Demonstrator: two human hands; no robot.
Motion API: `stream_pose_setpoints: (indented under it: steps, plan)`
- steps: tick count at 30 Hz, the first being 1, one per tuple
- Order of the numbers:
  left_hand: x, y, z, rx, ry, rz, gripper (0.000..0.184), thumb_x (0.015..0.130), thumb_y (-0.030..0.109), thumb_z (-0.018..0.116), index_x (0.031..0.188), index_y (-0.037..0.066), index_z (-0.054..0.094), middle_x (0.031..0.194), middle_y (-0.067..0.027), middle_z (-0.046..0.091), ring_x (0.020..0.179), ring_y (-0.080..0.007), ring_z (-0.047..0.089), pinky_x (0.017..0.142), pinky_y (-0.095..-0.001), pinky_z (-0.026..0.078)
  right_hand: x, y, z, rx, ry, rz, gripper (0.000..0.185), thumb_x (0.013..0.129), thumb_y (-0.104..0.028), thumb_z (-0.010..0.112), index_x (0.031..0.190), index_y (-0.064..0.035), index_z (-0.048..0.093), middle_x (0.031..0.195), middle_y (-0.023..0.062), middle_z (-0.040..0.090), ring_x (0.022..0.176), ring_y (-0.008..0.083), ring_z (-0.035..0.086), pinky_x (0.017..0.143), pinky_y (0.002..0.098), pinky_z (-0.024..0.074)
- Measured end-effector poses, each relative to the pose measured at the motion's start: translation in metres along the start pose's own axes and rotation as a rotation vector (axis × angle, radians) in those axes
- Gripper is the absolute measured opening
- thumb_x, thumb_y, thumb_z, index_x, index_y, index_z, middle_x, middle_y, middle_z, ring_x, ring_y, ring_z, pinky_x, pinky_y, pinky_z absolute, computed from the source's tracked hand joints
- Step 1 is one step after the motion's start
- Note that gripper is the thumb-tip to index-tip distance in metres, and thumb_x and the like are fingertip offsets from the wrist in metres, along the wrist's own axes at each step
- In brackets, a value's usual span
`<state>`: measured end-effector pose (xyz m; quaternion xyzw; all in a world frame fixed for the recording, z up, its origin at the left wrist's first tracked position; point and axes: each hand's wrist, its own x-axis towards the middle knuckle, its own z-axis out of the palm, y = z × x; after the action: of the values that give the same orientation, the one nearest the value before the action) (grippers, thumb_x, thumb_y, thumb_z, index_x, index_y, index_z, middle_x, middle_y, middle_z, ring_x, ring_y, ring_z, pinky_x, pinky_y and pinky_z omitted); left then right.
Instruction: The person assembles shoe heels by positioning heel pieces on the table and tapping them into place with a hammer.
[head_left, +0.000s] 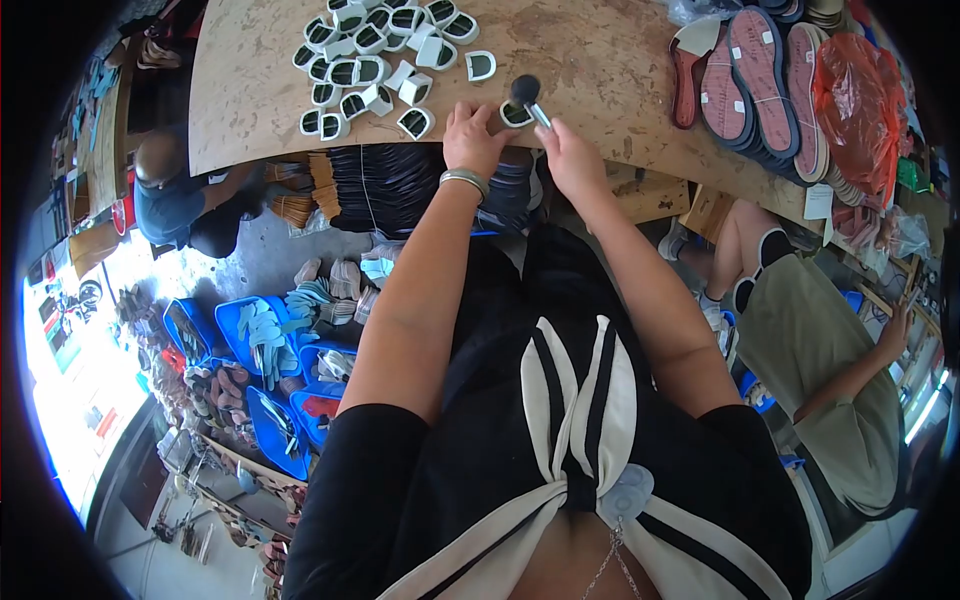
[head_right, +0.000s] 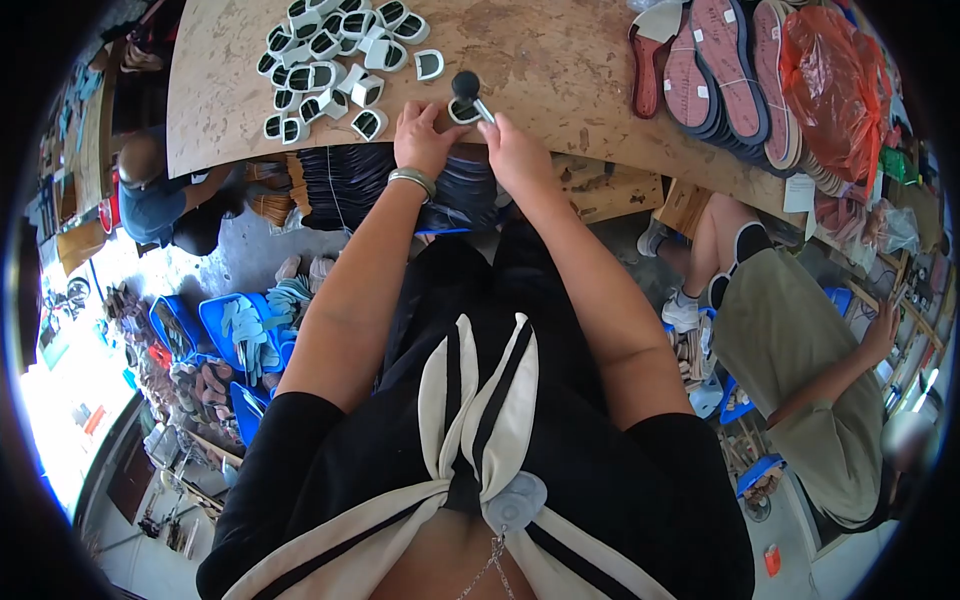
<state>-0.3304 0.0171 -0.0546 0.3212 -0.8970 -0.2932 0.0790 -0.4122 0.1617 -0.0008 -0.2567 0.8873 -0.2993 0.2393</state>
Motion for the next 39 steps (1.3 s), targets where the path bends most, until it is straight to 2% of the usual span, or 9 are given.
stream_pose_setpoints:
  steps: [4, 7, 13, 16, 22, 25, 31, 35, 39]
  plan:
    - [-0.001, -0.001, 0.003, 0.014, -0.006, 0.010, 0.047, 0.069, 0.033, 0.082, 0.111, 0.016, 0.070, 0.108, -0.0071, 0.058, 0.104, -0.0287, 0.057, 0.090, -0.0392, 0.049, -0.015, 0.008, 0.000, 0.179, 0.137, -0.222, 0.035, 0.100, -0.039, 0.046, 0.105, -0.0069, 0.059, 0.075, 0.0205, 0.064, 0.073, 0.0428, 0.063, 0.062, 0.0519, 0.0472]
    - [0.000, 0.000, 0.000, 0.006, -0.002, 0.015, 0.047, 0.069, 0.032, 0.083, 0.112, 0.016, 0.070, 0.108, -0.0070, 0.058, 0.104, -0.0285, 0.057, 0.090, -0.0392, 0.049, -0.011, 0.015, 0.005, -0.163, -0.097, -0.038, 0.035, 0.100, -0.039, 0.047, 0.107, -0.0070, 0.060, 0.076, 0.0200, 0.065, 0.073, 0.0423, 0.064, 0.063, 0.0518, 0.0476]
    - [0.000, -0.001, 0.002, 0.005, -0.016, 0.011, 0.047, 0.069, 0.030, 0.083, 0.112, 0.018, 0.070, 0.108, -0.0070, 0.058, 0.104, -0.0285, 0.057, 0.090, -0.0390, 0.050, -0.025, 0.014, 0.001, 0.185, 0.151, -0.217, 0.034, 0.099, -0.039, 0.048, 0.103, -0.0068, 0.059, 0.076, 0.0195, 0.065, 0.073, 0.0423, 0.064, 0.063, 0.0525, 0.0476]
    - [0.003, 0.001, -0.002, 0.026, -0.017, 0.014, 0.047, 0.069, 0.031, 0.083, 0.112, 0.018, 0.070, 0.108, -0.0071, 0.058, 0.104, -0.0285, 0.057, 0.089, -0.0389, 0.050, -0.019, 0.022, 0.005, -0.126, -0.035, -0.079, 0.034, 0.099, -0.039, 0.048, 0.100, -0.0065, 0.059, 0.076, 0.0196, 0.065, 0.072, 0.0431, 0.063, 0.062, 0.0524, 0.0474]
    - [0.000, -0.002, 0.002, 0.018, -0.014, 0.021, 0.046, 0.070, 0.032, 0.082, 0.111, 0.016, 0.070, 0.107, -0.0075, 0.058, 0.104, -0.0290, 0.057, 0.089, -0.0390, 0.050, -0.010, -0.002, 0.002, 0.161, 0.153, -0.175, 0.033, 0.100, -0.038, 0.048, 0.096, -0.0066, 0.058, 0.075, 0.0196, 0.064, 0.070, 0.0430, 0.062, 0.061, 0.0527, 0.0467]
    - [0.003, -0.003, 0.002, 0.040, -0.029, 0.026, 0.046, 0.071, 0.032, 0.081, 0.111, 0.015, 0.070, 0.105, -0.0080, 0.059, 0.102, -0.0296, 0.057, 0.089, -0.0394, 0.049, 0.002, 0.003, 0.008, -0.145, -0.057, -0.084, 0.033, 0.100, -0.038, 0.047, 0.095, -0.0067, 0.057, 0.073, 0.0196, 0.063, 0.068, 0.0433, 0.061, 0.061, 0.0531, 0.0462]
    - [-0.001, 0.003, -0.001, -0.013, -0.022, 0.011, 0.042, 0.069, 0.031, 0.082, 0.104, 0.012, 0.070, 0.106, -0.0085, 0.058, 0.103, -0.0299, 0.056, 0.089, -0.0398, 0.049, -0.008, 0.002, 0.002, 0.156, 0.119, -0.146, 0.034, 0.098, -0.039, 0.049, 0.096, -0.0066, 0.059, 0.075, 0.0202, 0.064, 0.072, 0.0430, 0.062, 0.062, 0.0523, 0.0473]
    - [0.002, 0.000, -0.001, -0.004, 0.006, 0.030, 0.040, 0.069, 0.032, 0.081, 0.102, 0.013, 0.069, 0.105, -0.0096, 0.057, 0.102, -0.0313, 0.057, 0.088, -0.0409, 0.049, 0.010, 0.016, 0.010, 0.124, -0.072, 0.014, 0.035, 0.098, -0.039, 0.052, 0.093, -0.0052, 0.059, 0.074, 0.0215, 0.060, 0.071, 0.0432, 0.060, 0.060, 0.0497, 0.0457]
    - [0.000, 0.010, -0.009, -0.098, 0.005, -0.006, 0.043, 0.068, 0.026, 0.083, 0.108, 0.015, 0.069, 0.106, -0.0105, 0.058, 0.101, -0.0327, 0.058, 0.085, -0.0415, 0.050, 0.028, 0.035, 0.000, 0.839, -0.035, 0.190, 0.031, 0.097, -0.037, 0.059, 0.095, -0.0066, 0.064, 0.058, -0.0024, 0.046, 0.047, 0.0088, 0.043, 0.043, 0.0273, 0.0340]
